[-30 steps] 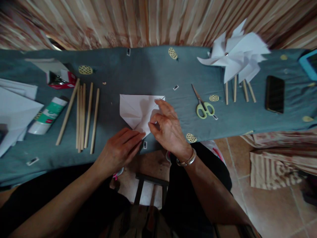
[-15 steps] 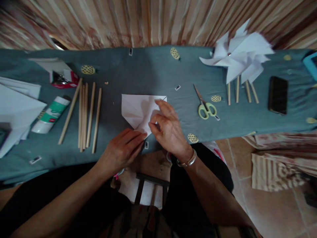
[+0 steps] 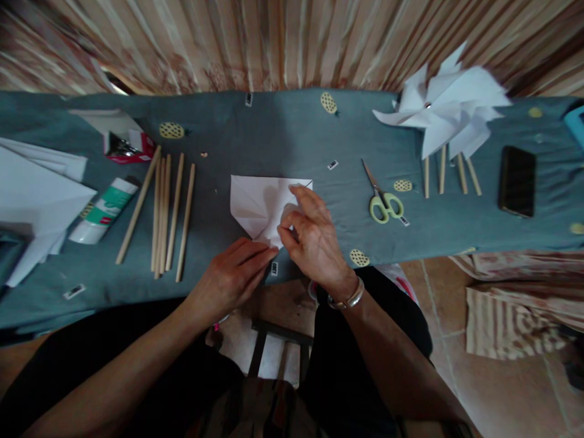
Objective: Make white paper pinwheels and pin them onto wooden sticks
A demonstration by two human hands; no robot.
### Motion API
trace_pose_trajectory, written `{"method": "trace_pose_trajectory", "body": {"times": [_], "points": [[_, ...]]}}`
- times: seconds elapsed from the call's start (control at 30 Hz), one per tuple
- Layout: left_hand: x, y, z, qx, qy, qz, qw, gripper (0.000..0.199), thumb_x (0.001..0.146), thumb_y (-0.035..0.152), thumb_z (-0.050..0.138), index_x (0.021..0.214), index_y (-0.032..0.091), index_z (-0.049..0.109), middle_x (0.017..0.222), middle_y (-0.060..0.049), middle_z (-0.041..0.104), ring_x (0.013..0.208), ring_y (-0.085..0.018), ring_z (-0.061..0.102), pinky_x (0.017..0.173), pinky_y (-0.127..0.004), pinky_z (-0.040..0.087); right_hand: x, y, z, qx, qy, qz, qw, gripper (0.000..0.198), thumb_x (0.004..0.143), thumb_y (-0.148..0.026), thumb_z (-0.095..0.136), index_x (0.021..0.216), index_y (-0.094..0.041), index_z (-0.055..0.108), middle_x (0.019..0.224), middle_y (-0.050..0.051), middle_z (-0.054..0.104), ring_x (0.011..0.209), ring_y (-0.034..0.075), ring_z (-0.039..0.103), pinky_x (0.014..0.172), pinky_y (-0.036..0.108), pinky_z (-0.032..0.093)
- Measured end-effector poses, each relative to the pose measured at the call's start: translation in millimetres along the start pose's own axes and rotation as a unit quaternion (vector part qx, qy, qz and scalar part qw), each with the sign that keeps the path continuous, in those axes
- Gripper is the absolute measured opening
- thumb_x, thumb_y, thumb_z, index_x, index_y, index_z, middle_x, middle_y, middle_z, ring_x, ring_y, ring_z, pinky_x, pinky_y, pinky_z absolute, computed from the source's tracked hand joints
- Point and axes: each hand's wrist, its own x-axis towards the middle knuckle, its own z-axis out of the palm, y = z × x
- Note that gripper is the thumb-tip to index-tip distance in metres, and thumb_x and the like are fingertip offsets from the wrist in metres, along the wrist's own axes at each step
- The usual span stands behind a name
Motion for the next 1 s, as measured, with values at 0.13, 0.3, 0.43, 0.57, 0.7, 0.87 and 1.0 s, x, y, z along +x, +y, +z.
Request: {"method": "trace_pose_trajectory", "body": {"times": [0.13,0.3,0.43,0.57,0.7,0.87,1.0], "points": [[0,0,1,-0.008,-0.003,-0.009,1.0,0.021,0.095,0.012,0.05,0.112,0.01,0.063,0.099,-0.011,0.069,0.087,-0.019,0.062,0.076,-0.036,0.06,1,-1,0,0.003,-0.001,-0.001,1.0,0.011,0.09,-0.028,0.061,0.082,-0.024,0.067,0.148,0.003,0.051,0.139,0.031,0.045,0.116,0.054,0.039],[-1,2,1,-0.005,-0.006,-0.011,1.0,0.021,0.094,0.01,0.051,0.111,0.01,0.063,0.099,-0.011,0.069,0.086,-0.019,0.062,0.077,-0.036,0.06,0,-2,-1,0.011,-0.011,0.001,1.0,0.013,0.093,-0.03,0.057,0.09,-0.028,0.07,0.15,-0.001,0.048,0.142,0.029,0.041,0.119,0.053,0.035],[1,3,0,-0.003,-0.001,-0.009,1.0,0.02,0.094,0.009,0.051,0.108,0.009,0.064,0.097,-0.011,0.069,0.085,-0.019,0.062,0.076,-0.035,0.06,-2,-4,0,0.008,-0.01,-0.011,1.0,0.017,0.094,-0.027,0.055,0.101,-0.028,0.071,0.152,0.0,0.047,0.144,0.029,0.039,0.119,0.053,0.035],[1,3,0,0.0,0.004,-0.005,1.0,0.018,0.093,0.009,0.051,0.106,0.008,0.064,0.095,-0.011,0.069,0.083,-0.02,0.061,0.074,-0.035,0.06,-3,-6,4,-0.01,-0.001,-0.041,0.999,0.02,0.095,-0.024,0.053,0.103,-0.025,0.071,0.152,0.003,0.047,0.144,0.028,0.039,0.118,0.054,0.035],[0,1,1,-0.001,-0.003,-0.011,1.0,0.019,0.094,0.01,0.049,0.107,0.01,0.064,0.095,-0.01,0.069,0.084,-0.019,0.061,0.074,-0.035,0.06,-6,-9,6,-0.017,-0.017,-0.043,0.999,0.026,0.097,-0.021,0.048,0.11,-0.026,0.07,0.153,0.003,0.047,0.146,0.027,0.036,0.118,0.056,0.035],[0,2,1,0.001,-0.01,-0.012,1.0,0.02,0.093,0.009,0.052,0.108,0.008,0.064,0.097,-0.011,0.069,0.086,-0.02,0.061,0.075,-0.036,0.059,-11,-13,11,-0.034,-0.03,-0.05,0.998,0.03,0.099,-0.022,0.043,0.122,-0.025,0.063,0.151,0.009,0.049,0.148,0.028,0.032,0.115,0.057,0.037],[1,4,0,0.012,-0.024,-0.026,0.999,0.02,0.093,0.011,0.05,0.106,0.011,0.065,0.097,-0.01,0.068,0.086,-0.02,0.061,0.075,-0.036,0.059,-12,-18,15,-0.068,-0.041,-0.058,0.995,0.032,0.101,-0.023,0.039,0.127,-0.021,0.058,0.15,0.014,0.05,0.149,0.027,0.031,0.112,0.054,0.041]]}}
